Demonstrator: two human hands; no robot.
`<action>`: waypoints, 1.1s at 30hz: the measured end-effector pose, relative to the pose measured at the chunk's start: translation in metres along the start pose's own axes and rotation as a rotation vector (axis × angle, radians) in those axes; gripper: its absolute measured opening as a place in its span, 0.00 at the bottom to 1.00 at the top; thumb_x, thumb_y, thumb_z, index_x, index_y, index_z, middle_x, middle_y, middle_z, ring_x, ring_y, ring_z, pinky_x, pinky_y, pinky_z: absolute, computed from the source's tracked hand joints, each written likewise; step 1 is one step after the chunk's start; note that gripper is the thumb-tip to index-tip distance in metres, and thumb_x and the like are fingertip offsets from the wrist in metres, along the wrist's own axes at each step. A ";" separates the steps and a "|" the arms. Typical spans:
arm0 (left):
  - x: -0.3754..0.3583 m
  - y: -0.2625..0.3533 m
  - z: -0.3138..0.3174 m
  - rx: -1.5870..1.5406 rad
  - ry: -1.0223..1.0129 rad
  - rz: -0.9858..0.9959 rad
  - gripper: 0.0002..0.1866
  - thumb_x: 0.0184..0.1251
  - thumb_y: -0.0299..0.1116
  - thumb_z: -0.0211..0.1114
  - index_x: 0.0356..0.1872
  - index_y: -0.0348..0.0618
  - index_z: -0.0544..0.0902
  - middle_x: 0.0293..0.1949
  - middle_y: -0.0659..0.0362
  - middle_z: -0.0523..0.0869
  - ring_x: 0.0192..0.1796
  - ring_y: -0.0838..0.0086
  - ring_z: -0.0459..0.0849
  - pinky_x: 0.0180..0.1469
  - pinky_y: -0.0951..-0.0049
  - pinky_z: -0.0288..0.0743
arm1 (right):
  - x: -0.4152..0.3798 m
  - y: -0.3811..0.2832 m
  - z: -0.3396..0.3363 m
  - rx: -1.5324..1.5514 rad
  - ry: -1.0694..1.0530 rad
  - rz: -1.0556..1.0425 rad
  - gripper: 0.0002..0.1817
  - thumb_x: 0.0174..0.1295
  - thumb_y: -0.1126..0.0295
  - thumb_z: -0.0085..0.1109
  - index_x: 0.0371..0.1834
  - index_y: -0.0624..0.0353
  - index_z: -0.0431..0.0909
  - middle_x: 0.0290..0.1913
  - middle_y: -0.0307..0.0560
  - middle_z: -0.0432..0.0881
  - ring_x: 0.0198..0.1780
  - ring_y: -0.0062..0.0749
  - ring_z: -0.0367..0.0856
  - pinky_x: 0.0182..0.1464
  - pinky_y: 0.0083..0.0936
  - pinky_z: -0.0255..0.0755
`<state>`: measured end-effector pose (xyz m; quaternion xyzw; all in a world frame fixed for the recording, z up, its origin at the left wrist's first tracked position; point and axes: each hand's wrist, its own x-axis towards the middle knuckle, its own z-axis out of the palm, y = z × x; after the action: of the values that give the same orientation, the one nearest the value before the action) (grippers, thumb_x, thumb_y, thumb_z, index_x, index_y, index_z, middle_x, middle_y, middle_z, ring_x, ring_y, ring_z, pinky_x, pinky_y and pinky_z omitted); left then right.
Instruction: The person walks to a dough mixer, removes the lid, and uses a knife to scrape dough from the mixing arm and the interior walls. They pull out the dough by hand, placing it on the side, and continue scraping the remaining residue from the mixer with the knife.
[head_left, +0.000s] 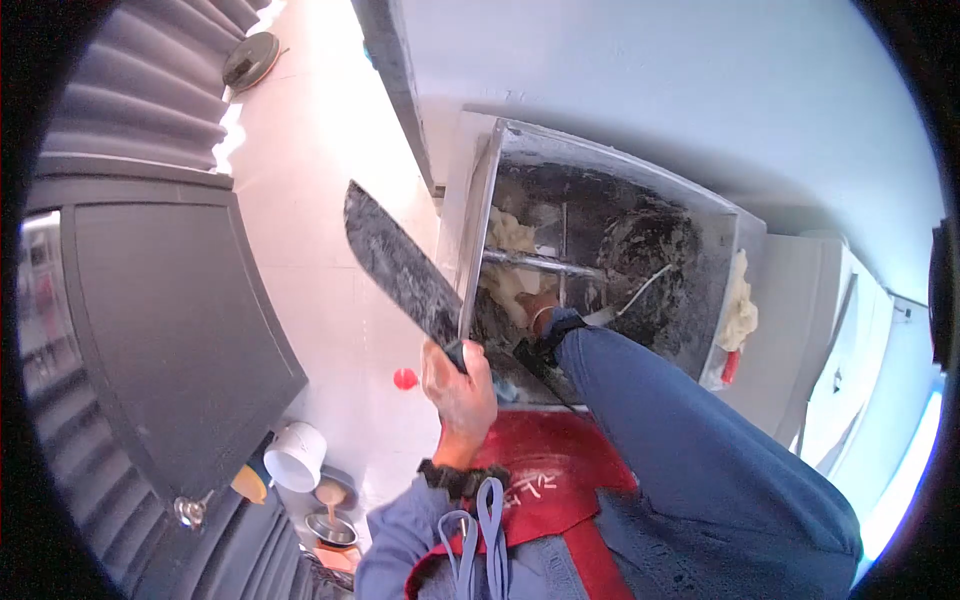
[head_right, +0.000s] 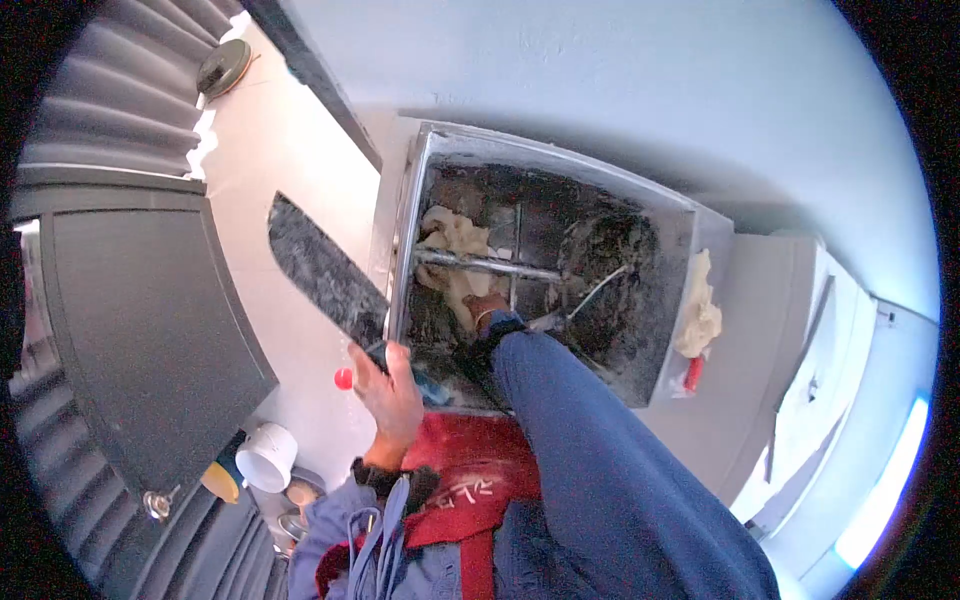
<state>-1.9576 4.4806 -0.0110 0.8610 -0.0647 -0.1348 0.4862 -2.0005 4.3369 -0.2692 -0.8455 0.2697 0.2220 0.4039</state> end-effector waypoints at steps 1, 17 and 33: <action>-0.002 -0.001 0.000 -0.009 0.007 -0.003 0.11 0.57 0.28 0.53 0.36 0.28 0.70 0.30 0.44 0.74 0.34 0.50 0.73 0.37 0.58 0.64 | -0.004 -0.003 -0.002 -0.025 -0.024 -0.026 0.30 0.54 0.54 0.53 0.57 0.61 0.64 0.59 0.65 0.59 0.60 0.48 0.62 0.59 0.33 0.60; 0.002 -0.010 0.007 -0.013 0.069 0.060 0.14 0.57 0.31 0.53 0.35 0.24 0.68 0.28 0.39 0.73 0.32 0.45 0.72 0.36 0.54 0.64 | -0.130 -0.073 -0.110 -0.111 -0.211 -0.329 0.33 0.54 0.60 0.48 0.65 0.48 0.53 0.62 0.70 0.53 0.62 0.63 0.54 0.59 0.51 0.55; -0.002 0.000 0.000 -0.113 -0.018 -0.124 0.27 0.62 0.32 0.49 0.51 0.14 0.56 0.24 0.54 0.76 0.26 0.74 0.72 0.30 0.76 0.66 | -0.018 -0.014 -0.017 -0.192 0.090 0.562 0.54 0.43 0.31 0.48 0.64 0.66 0.52 0.67 0.62 0.46 0.67 0.54 0.47 0.65 0.42 0.45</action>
<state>-1.9590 4.4812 -0.0101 0.8333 -0.0076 -0.1757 0.5241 -2.0019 4.3357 -0.2407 -0.7810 0.4886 0.3120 0.2323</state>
